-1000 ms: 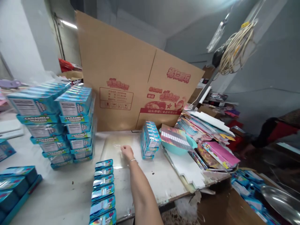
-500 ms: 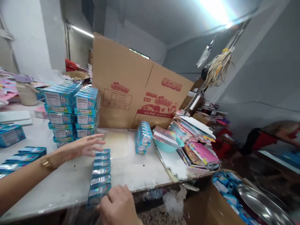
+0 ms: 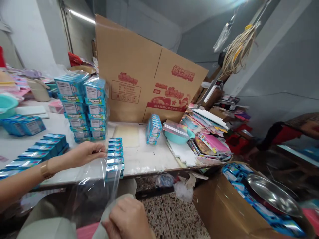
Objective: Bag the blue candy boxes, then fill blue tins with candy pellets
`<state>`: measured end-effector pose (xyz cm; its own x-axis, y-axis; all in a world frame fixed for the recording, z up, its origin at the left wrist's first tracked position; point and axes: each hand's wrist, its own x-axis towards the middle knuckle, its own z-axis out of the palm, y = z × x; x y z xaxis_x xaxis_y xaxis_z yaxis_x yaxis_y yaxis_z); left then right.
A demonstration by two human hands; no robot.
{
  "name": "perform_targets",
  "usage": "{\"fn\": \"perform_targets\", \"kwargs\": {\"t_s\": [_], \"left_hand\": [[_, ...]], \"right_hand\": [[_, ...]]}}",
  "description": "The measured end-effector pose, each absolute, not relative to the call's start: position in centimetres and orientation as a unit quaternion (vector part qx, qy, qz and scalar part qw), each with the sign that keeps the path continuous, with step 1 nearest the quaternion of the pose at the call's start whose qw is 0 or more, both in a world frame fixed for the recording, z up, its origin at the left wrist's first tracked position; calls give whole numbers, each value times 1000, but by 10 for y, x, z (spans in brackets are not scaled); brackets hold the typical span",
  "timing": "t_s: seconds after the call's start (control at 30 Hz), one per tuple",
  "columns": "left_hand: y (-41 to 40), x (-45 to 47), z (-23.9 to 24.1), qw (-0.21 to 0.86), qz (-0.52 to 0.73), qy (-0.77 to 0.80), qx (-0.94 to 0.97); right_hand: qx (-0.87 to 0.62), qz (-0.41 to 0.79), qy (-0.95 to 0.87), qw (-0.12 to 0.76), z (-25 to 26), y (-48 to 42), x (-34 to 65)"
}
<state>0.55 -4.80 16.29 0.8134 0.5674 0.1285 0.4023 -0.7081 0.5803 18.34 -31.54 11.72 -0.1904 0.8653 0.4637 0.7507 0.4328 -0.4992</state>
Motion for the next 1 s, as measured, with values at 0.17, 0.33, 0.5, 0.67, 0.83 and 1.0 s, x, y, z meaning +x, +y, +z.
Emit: {"fn": "perform_targets", "kwargs": {"t_s": [0.17, 0.33, 0.5, 0.67, 0.83, 1.0], "left_hand": [[-69, 5, 198, 345, 150, 189, 907], [-82, 12, 236, 439, 132, 176, 871], [-73, 12, 235, 492, 171, 188, 833], [-101, 30, 179, 635, 343, 223, 655], [-159, 37, 119, 846, 417, 146, 300], [-182, 18, 39, 829, 395, 257, 301]], "right_hand": [[-444, 261, -588, 623, 146, -272, 217], [-386, 340, -606, 607, 148, -196, 228], [-285, 417, -522, 687, 148, -185, 217], [-210, 509, -320, 771, 131, -204, 193], [-302, 589, -219, 717, 56, -245, 160], [-329, 556, -238, 726, 5, -283, 153]]}}
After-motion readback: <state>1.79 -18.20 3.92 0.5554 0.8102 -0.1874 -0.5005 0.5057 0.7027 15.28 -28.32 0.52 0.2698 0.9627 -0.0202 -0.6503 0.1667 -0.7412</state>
